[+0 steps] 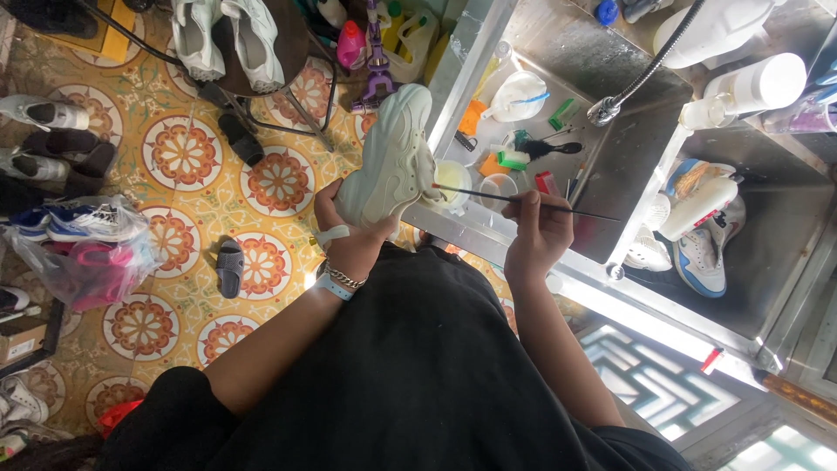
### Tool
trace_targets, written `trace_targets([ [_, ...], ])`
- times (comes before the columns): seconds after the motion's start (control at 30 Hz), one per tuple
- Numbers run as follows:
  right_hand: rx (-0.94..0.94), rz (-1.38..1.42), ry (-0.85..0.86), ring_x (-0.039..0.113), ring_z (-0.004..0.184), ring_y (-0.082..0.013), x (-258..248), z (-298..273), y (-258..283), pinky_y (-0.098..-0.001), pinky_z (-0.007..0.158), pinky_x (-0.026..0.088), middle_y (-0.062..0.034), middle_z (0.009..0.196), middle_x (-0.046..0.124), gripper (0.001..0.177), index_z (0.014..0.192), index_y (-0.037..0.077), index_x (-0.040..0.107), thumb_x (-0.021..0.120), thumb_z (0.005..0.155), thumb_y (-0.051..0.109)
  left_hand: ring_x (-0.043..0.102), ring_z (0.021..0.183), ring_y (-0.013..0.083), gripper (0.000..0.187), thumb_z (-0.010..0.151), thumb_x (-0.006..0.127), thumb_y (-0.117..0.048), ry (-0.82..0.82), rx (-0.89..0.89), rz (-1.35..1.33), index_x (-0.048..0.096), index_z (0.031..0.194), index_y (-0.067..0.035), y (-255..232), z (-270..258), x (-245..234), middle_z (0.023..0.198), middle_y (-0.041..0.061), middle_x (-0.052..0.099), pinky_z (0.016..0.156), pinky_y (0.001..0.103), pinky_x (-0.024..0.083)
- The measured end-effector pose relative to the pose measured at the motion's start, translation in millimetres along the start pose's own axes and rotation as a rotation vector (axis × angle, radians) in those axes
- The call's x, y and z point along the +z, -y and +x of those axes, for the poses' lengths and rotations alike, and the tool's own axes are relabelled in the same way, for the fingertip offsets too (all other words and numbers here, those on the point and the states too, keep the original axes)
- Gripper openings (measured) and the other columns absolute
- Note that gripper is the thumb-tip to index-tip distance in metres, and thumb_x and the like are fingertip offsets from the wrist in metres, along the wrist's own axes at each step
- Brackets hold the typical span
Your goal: The person holds a white sneaker and uses a small brush to apply a white cleaning paste to the upper and side panels. They repeatedly dip the brush into a container of paste and spread it across the shoe surface, focusing on the toe box and side areas.
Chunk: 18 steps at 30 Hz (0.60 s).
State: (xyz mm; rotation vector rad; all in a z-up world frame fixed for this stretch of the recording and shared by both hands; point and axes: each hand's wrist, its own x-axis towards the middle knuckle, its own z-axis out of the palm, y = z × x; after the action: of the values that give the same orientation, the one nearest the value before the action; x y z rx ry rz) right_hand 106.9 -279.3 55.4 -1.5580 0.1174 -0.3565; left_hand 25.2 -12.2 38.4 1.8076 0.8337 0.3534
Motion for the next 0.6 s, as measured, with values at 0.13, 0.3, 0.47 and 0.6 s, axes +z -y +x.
trace_targets([
  [0.13, -0.031, 0.001, 0.014, 0.085, 0.078, -0.0221, 1.1, -3.2, 2.8, -0.0361, 0.075, 0.073, -0.0169, 0.096, 0.084, 0.016, 0.117, 0.000, 0.073, 0.081, 0.126, 0.011, 0.070, 0.147, 0.0509, 0.112, 0.065, 0.114, -0.029, 0.012, 0.023, -0.031, 0.063, 0.163, -0.015, -7.1, 3.2, 2.5, 0.152, 0.022, 0.068, 0.118, 0.070, 0.054],
  [0.3, -0.069, 0.003, -0.063, 0.084, 0.079, -0.0232, -6.1, -4.8, -1.0, -0.0373, 0.074, 0.073, -0.0182, 0.098, 0.084, 0.016, 0.119, 0.002, 0.071, 0.079, 0.127, 0.013, 0.071, 0.144, 0.0517, 0.109, 0.065, 0.112, -0.026, 0.017, 0.118, -0.041, 0.065, 0.163, -0.012, -3.9, 1.5, 1.9, 0.151, 0.022, 0.069, 0.116, 0.071, 0.054],
  [0.47, -0.193, -0.001, -0.020, 0.086, 0.081, -0.0251, 5.8, -0.8, 3.2, -0.0371, 0.074, 0.073, -0.0197, 0.100, 0.085, 0.011, 0.119, 0.000, 0.070, 0.077, 0.126, 0.005, 0.072, 0.144, 0.0516, 0.112, 0.063, 0.113, -0.028, 0.033, 0.137, -0.048, 0.065, 0.164, -0.012, -7.5, 0.4, 4.7, 0.152, 0.024, 0.071, 0.116, 0.071, 0.056],
  [0.6, -0.329, -0.013, 0.082, 0.086, 0.079, -0.0285, 0.8, -4.9, 5.7, -0.0382, 0.072, 0.072, -0.0242, 0.099, 0.084, 0.012, 0.115, -0.003, 0.069, 0.079, 0.120, -0.007, 0.073, 0.146, 0.0502, 0.113, 0.064, 0.113, -0.031, 0.014, 0.125, -0.056, 0.064, 0.165, -0.014, -0.8, 1.4, 9.0, 0.154, 0.023, 0.072, 0.117, 0.070, 0.055],
])
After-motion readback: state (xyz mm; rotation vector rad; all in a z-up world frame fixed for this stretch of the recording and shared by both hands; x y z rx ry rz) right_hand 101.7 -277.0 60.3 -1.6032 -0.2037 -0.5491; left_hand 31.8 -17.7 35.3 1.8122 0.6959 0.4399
